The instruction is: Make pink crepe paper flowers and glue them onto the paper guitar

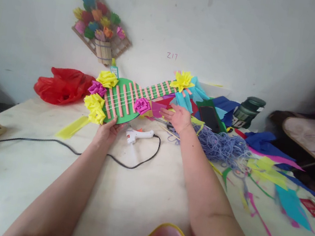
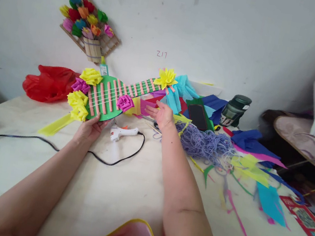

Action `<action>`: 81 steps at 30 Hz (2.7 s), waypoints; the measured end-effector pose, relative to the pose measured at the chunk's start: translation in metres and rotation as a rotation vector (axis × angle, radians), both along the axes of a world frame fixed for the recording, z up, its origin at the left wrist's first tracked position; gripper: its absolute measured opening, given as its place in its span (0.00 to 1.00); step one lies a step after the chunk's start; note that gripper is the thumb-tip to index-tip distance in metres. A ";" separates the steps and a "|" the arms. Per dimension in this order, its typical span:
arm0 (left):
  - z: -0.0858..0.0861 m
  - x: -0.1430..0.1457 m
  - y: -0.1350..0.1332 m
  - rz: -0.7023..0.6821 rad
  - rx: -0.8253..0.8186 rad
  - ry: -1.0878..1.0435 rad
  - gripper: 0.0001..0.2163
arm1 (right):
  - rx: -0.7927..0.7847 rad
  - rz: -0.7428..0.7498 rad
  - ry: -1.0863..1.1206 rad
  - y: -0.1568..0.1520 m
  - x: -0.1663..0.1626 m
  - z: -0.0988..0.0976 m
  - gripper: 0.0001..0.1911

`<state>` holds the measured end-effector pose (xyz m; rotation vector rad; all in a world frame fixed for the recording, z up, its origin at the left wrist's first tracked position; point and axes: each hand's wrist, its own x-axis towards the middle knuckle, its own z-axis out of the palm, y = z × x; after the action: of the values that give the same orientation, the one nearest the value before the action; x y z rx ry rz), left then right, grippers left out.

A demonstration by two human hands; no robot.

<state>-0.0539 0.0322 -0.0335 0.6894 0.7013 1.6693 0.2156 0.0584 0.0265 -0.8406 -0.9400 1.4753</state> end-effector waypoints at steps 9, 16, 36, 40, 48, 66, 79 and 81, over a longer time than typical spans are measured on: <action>0.000 0.000 0.002 -0.010 -0.010 -0.009 0.18 | 0.018 0.007 -0.076 0.000 -0.004 0.005 0.39; 0.001 0.001 0.001 0.001 -0.014 0.003 0.20 | -0.003 0.028 -0.082 0.001 -0.009 0.006 0.37; 0.001 0.002 0.000 -0.027 0.001 -0.002 0.20 | -0.106 0.032 0.318 -0.006 -0.028 0.010 0.40; 0.003 0.002 -0.002 -0.033 -0.004 -0.004 0.20 | -0.094 0.017 0.335 -0.004 -0.028 0.009 0.38; 0.003 0.003 -0.002 -0.041 0.001 0.007 0.21 | -0.047 -0.007 0.389 -0.005 -0.029 0.009 0.30; 0.004 0.004 -0.004 -0.068 -0.001 0.048 0.21 | 0.046 0.131 0.486 -0.007 -0.034 0.005 0.13; 0.002 0.003 -0.004 -0.081 0.000 0.055 0.21 | 0.093 0.184 0.496 -0.008 -0.037 0.007 0.13; 0.002 0.003 -0.003 -0.075 -0.004 0.053 0.21 | 0.074 0.167 0.462 -0.009 -0.038 0.009 0.14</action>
<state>-0.0510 0.0292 -0.0315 0.7507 0.7080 1.5850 0.1772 0.0496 0.0352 -0.3458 -0.7206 1.6731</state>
